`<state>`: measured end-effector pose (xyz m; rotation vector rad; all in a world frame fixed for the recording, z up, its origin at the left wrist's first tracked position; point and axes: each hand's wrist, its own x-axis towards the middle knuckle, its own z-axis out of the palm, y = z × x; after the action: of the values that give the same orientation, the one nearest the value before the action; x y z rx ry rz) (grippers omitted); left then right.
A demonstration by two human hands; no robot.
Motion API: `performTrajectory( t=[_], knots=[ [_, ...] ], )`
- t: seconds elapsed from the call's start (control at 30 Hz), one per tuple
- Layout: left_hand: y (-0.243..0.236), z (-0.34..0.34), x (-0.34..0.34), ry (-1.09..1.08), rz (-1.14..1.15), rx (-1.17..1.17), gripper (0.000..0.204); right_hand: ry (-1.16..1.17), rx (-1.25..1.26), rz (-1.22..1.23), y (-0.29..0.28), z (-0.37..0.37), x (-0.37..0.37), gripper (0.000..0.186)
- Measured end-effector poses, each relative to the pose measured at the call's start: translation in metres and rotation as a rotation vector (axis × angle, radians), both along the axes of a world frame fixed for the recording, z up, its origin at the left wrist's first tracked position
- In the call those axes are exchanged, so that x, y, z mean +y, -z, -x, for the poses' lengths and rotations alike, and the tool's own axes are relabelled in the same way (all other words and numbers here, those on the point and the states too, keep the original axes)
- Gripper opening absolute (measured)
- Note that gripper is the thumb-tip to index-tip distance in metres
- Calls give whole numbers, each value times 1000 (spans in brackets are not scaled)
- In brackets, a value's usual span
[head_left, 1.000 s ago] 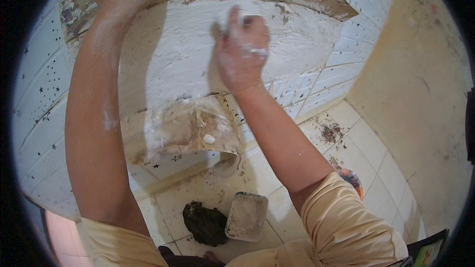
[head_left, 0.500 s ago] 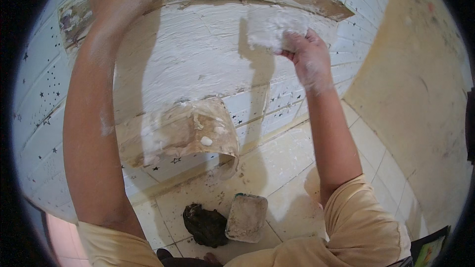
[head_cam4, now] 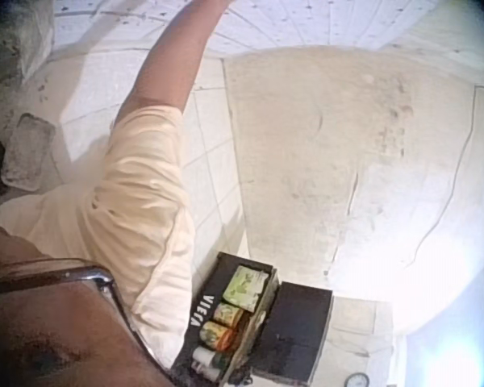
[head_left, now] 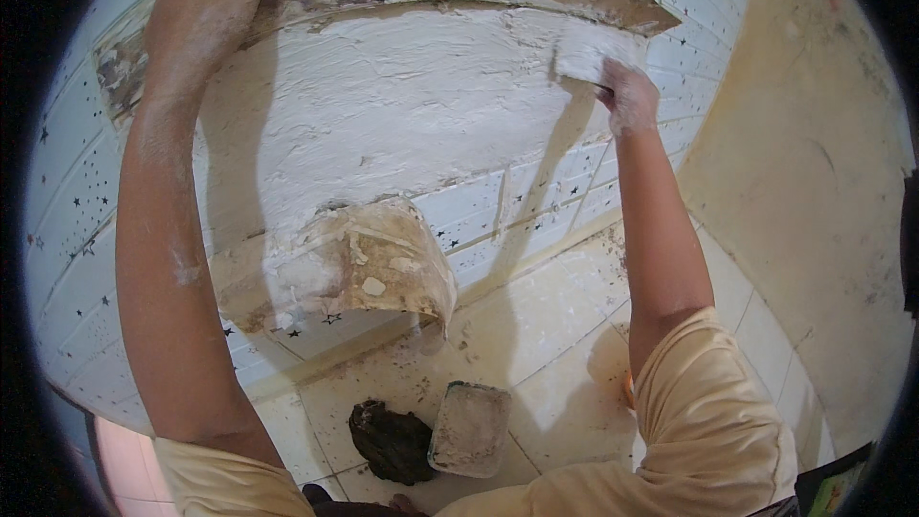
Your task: The person applies a white plaster-like substance to a damaged section of a ceiling using a trowel. They repeatedly scoop the material from a container on the floor and spread it over the ceiling surface, smoothing it out. The person also uses a dark cloth to wipe the ceiling and their hands.
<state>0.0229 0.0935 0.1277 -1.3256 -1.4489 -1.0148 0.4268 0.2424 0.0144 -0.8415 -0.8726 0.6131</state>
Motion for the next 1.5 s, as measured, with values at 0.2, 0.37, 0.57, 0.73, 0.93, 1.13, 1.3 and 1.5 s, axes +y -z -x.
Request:
performTrajectory(
  t=[0.2, 0.37, 0.57, 0.73, 0.93, 1.13, 1.3, 1.5],
  knots=[
    [-3, 18, 0, -30, -45, 39, 56, 233, -46, -281, 24, 0, -25, 16],
    [12, -50, -48, 258, -167, -108, 24, 946, -800, -362, 15, 94, -18, 17],
    [14, -55, -49, 215, -168, -93, 24, 796, -897, -545, 7, 187, -62, 12],
    [-7, 16, -2, 20, -11, 4, 56, 385, -992, -764, 21, 232, -121, 20],
    [-2, 2, -4, 13, 25, -17, 55, 400, -892, -744, 18, 178, -139, 20],
    [9, -52, -55, 359, -88, -215, 26, 1032, -852, -275, 15, 81, -46, 17],
    [9, -31, -38, 213, -178, -88, 27, 952, -840, -361, -1, 160, -38, 16],
    [3, -51, -52, 239, -30, -282, 29, 850, -959, -630, 1, 211, -73, 15]
  ],
)
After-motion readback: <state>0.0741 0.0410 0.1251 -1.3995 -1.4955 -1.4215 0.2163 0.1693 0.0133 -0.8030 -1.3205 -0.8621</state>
